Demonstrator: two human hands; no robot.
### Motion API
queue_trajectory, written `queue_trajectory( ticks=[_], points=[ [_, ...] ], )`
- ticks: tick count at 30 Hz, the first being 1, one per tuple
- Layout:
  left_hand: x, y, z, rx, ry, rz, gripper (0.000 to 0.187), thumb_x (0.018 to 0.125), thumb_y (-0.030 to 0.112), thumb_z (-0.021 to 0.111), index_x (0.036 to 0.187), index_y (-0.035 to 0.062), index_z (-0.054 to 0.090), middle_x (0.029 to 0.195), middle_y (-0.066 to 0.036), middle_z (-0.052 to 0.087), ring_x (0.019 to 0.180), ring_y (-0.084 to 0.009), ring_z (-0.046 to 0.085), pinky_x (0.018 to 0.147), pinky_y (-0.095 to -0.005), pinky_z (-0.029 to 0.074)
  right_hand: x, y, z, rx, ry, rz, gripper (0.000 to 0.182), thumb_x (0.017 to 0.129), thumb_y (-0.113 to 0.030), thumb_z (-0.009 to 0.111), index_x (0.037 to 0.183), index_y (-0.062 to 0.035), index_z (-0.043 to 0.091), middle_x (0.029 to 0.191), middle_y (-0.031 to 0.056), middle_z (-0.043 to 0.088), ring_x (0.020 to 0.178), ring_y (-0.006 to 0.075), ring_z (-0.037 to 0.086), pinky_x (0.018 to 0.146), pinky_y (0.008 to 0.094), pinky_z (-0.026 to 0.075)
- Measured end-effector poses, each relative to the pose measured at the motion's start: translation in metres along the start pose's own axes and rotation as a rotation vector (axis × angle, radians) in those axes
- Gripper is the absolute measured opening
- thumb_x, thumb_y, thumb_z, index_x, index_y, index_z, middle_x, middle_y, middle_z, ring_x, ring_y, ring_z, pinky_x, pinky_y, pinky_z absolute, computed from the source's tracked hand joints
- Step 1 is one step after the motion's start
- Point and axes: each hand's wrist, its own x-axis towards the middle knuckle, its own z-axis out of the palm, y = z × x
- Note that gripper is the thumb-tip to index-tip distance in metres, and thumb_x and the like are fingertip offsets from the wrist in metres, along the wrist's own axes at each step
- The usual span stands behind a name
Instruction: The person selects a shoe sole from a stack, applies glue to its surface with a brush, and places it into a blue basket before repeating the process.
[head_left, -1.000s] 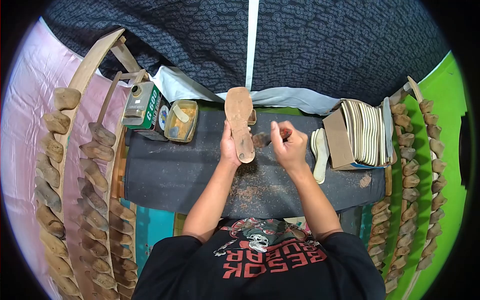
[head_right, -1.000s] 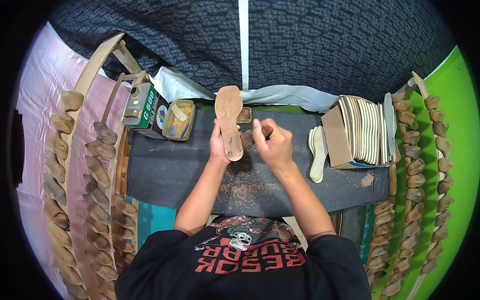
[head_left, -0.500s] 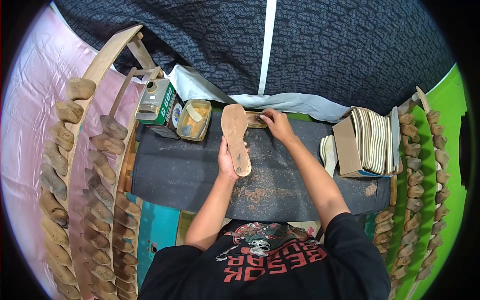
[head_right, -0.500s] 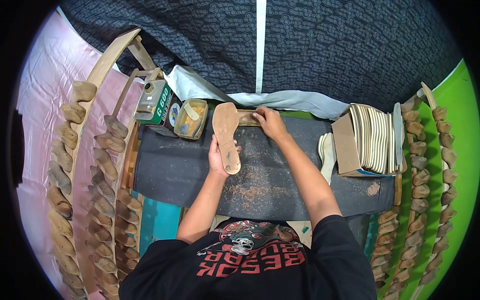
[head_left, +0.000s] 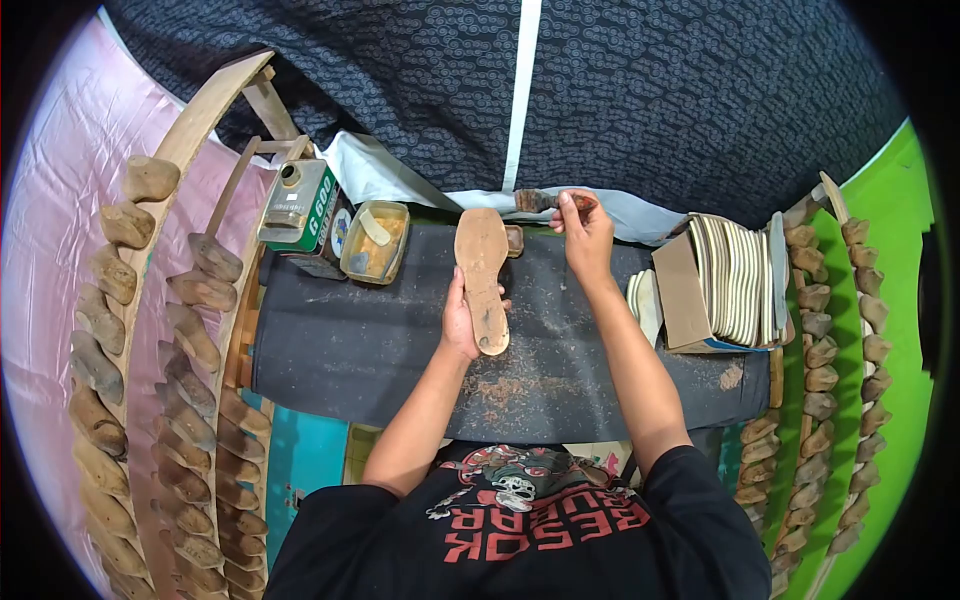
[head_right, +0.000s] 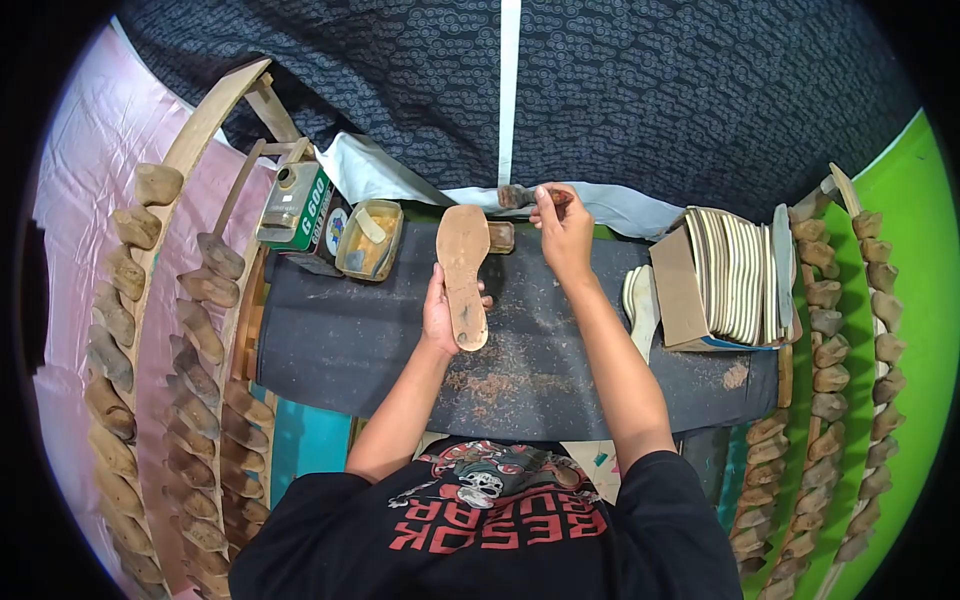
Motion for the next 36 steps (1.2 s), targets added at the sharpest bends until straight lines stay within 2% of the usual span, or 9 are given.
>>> queue_trajectory(
  ticks=[3, 6, 10, 15, 20, 25, 27, 29, 36],
  points=[
    [0.003, -0.009, 0.010, 0.071, 0.038, -0.022, 0.055, 0.104, 0.058, 0.041, 0.124, 0.0107, 0.061, 0.096, -0.007, 0.067, 0.083, -0.0193, 0.066, 0.075, -0.0399, 0.058, -0.003, -0.025, -0.008, 0.016, 0.003, -0.042, 0.020, 0.101, -0.021, 0.064, 0.102, -0.0008, 0.068, 0.076, 0.0026, 0.068, 0.067, 0.0084, 0.063, 0.062, 0.0246, 0.051],
    [0.007, -0.017, 0.013, 0.082, -0.023, -0.055, 0.052, 0.105, 0.055, 0.042, 0.125, 0.0107, 0.060, 0.100, -0.005, 0.067, 0.087, -0.0179, 0.066, 0.076, -0.0397, 0.058, -0.006, -0.038, -0.018, -0.239, -0.111, -0.257, 0.016, 0.099, -0.015, 0.065, 0.098, 0.0008, 0.066, 0.070, 0.0052, 0.065, 0.061, 0.0093, 0.059, 0.057, 0.0279, 0.047],
    [0.011, -0.020, 0.010, 0.066, -0.056, -0.054, 0.049, 0.105, 0.052, 0.042, 0.125, 0.0109, 0.060, 0.102, -0.004, 0.068, 0.089, -0.0180, 0.066, 0.077, -0.0400, 0.058, -0.022, -0.056, -0.031, -0.373, -0.160, -0.261, 0.015, 0.097, -0.015, 0.066, 0.095, 0.0004, 0.066, 0.066, 0.0070, 0.063, 0.057, 0.0117, 0.058, 0.056, 0.0295, 0.046],
    [0.011, -0.020, 0.007, 0.085, -0.074, -0.109, 0.048, 0.106, 0.049, 0.041, 0.127, 0.0098, 0.060, 0.104, -0.006, 0.067, 0.088, -0.0199, 0.065, 0.076, -0.0401, 0.058, -0.030, -0.073, -0.039, -0.441, -0.158, -0.372, 0.014, 0.096, -0.013, 0.067, 0.091, 0.0002, 0.066, 0.064, 0.0109, 0.063, 0.053, 0.0194, 0.060, 0.055, 0.0323, 0.047],
    [0.005, -0.026, 0.017, 0.026, -0.187, -0.183, 0.047, 0.106, 0.048, 0.041, 0.129, 0.0105, 0.058, 0.105, -0.006, 0.066, 0.087, -0.0203, 0.062, 0.075, -0.0390, 0.054, -0.012, -0.077, -0.035, -0.484, -0.105, -0.399, 0.011, 0.093, -0.011, 0.068, 0.095, 0.0000, 0.065, 0.079, 0.0171, 0.069, 0.066, 0.0313, 0.067, 0.061, 0.0380, 0.051],
    [0.010, -0.028, 0.011, 0.110, -0.120, -0.195, 0.048, 0.106, 0.049, 0.041, 0.130, 0.0111, 0.058, 0.107, -0.005, 0.066, 0.087, -0.0195, 0.062, 0.075, -0.0384, 0.054, -0.031, -0.080, -0.021, -0.528, -0.170, -0.489, 0.011, 0.091, -0.010, 0.070, 0.095, -0.0002, 0.066, 0.079, 0.0168, 0.068, 0.066, 0.0320, 0.067, 0.062, 0.0396, 0.053],
    [0.011, -0.027, 0.008, 0.107, -0.109, -0.187, 0.048, 0.106, 0.049, 0.040, 0.131, 0.0114, 0.058, 0.108, -0.006, 0.066, 0.088, -0.0195, 0.062, 0.076, -0.0386, 0.054, -0.044, -0.072, -0.016, -0.455, -0.268, -0.546, 0.012, 0.091, -0.008, 0.070, 0.096, 0.0012, 0.066, 0.077, 0.0141, 0.066, 0.060, 0.0239, 0.062, 0.058, 0.0349, 0.049],
    [0.013, -0.024, 0.009, 0.103, -0.023, -0.177, 0.048, 0.106, 0.047, 0.037, 0.132, 0.0124, 0.058, 0.110, -0.006, 0.067, 0.092, -0.0195, 0.064, 0.079, -0.0394, 0.056, -0.057, -0.072, -0.012, -0.418, -0.325, -0.549, 0.011, 0.089, -0.006, 0.071, 0.095, 0.0003, 0.066, 0.076, 0.0133, 0.066, 0.060, 0.0236, 0.063, 0.057, 0.0335, 0.049],
    [0.013, -0.028, -0.001, 0.175, -0.131, -0.188, 0.050, 0.103, 0.047, 0.038, 0.129, 0.0094, 0.058, 0.106, -0.008, 0.067, 0.093, -0.0199, 0.065, 0.080, -0.0398, 0.057, -0.024, -0.074, -0.014, -0.454, -0.180, -0.513, 0.012, 0.093, -0.010, 0.069, 0.097, 0.0003, 0.067, 0.076, 0.0134, 0.067, 0.060, 0.0213, 0.063, 0.056, 0.0327, 0.049]
  ],
)
